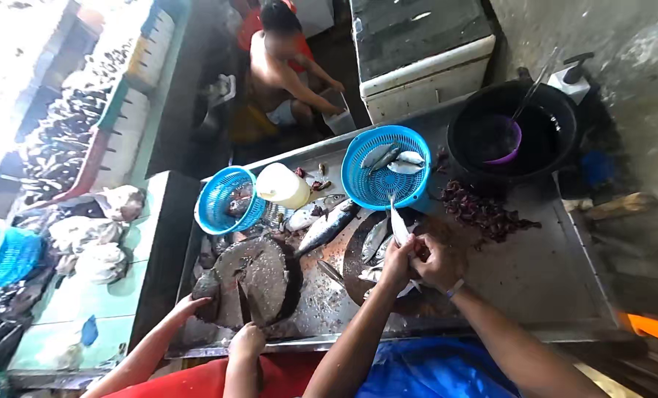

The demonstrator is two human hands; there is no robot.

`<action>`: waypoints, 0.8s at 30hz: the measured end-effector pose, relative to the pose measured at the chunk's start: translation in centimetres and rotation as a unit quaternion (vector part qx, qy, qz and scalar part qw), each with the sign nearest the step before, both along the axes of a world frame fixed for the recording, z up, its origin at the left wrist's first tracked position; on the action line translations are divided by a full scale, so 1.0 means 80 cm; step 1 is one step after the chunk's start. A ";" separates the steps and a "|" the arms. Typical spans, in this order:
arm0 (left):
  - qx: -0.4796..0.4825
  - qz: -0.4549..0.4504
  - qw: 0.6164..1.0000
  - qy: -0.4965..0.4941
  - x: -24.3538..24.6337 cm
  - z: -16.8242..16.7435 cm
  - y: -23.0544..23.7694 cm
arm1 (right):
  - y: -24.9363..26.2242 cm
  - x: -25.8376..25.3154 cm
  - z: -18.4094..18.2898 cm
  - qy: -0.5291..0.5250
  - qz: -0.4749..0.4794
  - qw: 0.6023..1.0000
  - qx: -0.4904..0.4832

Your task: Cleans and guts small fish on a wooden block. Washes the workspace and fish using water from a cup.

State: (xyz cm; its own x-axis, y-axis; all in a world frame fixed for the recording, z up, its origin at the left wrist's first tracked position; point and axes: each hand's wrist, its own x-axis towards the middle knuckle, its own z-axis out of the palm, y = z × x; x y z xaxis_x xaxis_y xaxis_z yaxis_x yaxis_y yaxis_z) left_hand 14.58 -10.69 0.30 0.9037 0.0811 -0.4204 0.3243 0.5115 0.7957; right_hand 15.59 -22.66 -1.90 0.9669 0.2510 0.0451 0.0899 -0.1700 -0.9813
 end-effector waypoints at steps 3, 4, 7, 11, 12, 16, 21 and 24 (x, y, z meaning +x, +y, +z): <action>-0.009 0.011 1.000 -0.002 -0.007 -0.002 0.000 | 0.001 -0.002 -0.001 0.052 -0.014 0.997 0.055; -0.010 0.014 1.000 0.001 -0.010 -0.004 0.001 | 0.001 -0.004 -0.001 0.086 -0.019 0.993 0.076; -0.011 0.026 1.000 -0.014 -0.018 -0.010 -0.001 | 0.000 -0.005 -0.011 0.123 -0.012 0.987 0.103; 0.008 0.051 0.998 -0.024 -0.020 -0.015 -0.003 | -0.007 -0.001 -0.023 0.098 0.050 0.991 0.082; 0.016 0.050 0.998 -0.022 -0.020 -0.013 -0.003 | -0.009 0.001 -0.019 0.119 0.065 0.988 0.077; 0.026 0.053 0.998 -0.022 -0.022 -0.009 -0.007 | -0.005 0.010 -0.001 0.255 0.094 0.959 0.083; 0.014 0.103 0.995 0.011 -0.023 -0.012 -0.005 | 0.018 0.007 -0.019 0.120 0.103 0.986 -0.058; 0.060 0.120 0.991 0.024 -0.027 -0.016 0.001 | 0.035 0.002 -0.027 0.047 0.098 0.987 -0.122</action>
State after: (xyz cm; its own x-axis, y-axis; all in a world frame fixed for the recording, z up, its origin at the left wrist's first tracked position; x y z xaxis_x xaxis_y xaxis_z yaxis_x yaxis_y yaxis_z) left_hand 12.46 -10.64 -1.00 0.8322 0.3425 -0.4361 0.2436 0.4806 0.8424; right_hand 15.71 -19.82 -4.04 0.8958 0.4260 -0.1271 0.0549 -0.3898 -0.9193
